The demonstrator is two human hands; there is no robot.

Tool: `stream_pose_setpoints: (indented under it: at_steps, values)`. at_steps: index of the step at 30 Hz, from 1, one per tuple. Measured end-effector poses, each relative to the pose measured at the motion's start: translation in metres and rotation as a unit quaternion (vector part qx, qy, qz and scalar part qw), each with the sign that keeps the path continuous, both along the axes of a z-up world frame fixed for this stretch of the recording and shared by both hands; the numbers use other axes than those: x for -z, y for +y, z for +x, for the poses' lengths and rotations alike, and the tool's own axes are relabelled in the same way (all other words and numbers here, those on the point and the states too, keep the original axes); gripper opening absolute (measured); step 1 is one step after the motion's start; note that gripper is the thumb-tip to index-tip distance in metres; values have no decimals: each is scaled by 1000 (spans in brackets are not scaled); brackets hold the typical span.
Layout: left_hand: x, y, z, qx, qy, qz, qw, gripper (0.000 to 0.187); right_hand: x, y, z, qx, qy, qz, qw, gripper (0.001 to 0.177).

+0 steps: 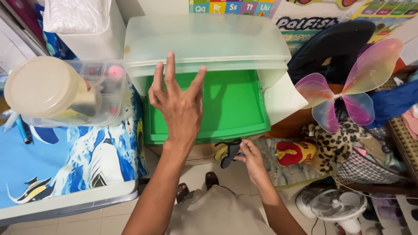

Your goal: The person wipes the inside and lid of a green storage bin with a yellow cloth, then wipes several glass jars with a blue cloth and places them inside the bin. The person also wipes the exterior of the bin and arranges the jars within it.

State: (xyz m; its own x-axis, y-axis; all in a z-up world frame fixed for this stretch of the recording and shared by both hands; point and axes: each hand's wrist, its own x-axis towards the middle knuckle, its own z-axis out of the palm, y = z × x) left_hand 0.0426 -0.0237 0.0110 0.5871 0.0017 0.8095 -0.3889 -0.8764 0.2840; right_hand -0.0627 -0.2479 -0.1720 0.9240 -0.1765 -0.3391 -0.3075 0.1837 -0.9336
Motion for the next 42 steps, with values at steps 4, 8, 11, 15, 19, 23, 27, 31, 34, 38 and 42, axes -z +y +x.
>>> stream_pose_setpoints:
  at_steps: [4, 8, 11, 15, 19, 23, 27, 31, 34, 38, 42]
  values:
    - [0, 5, -16, 37, 43, -60, 997, 50, 1, -5, 2, -10, 2, -8, 1000, 26]
    - [20, 11, -48, 142, 70, -143, 977, 41, -2, -9, 5, -33, 5, -29, 999, 26]
    - [43, 17, -74, 304, 314, -189, 879, 22, 1, -16, 6, -77, -2, -37, 996, 26]
    - [44, 13, -100, 305, 513, -107, 795, 34, -4, -3, 4, -126, -3, -8, 992, 24]
    - [46, 3, -113, 239, 561, -118, 784, 54, -44, 24, 6, -167, -61, -22, 984, 25]
    - [61, -2, -123, 144, 468, -211, 846, 44, -76, 35, 13, -261, -114, -145, 947, 25]
    - [69, -1, -133, 75, 377, -250, 889, 30, -88, 45, 22, -331, -211, -179, 902, 22]
    - [66, -1, -141, -31, 418, -439, 795, 21, -70, 54, 22, -319, -330, -161, 874, 23]
    - [87, -1, -154, -37, 351, -592, 724, 18, -56, 66, 23, -344, -307, -156, 874, 34]
    - [102, 5, -182, 59, 187, -749, 633, 19, -37, 87, 21, -441, -247, -126, 854, 49]
    - [118, 24, -219, -13, 112, -777, 619, 24, 7, 107, 26, -531, -194, -27, 824, 35]
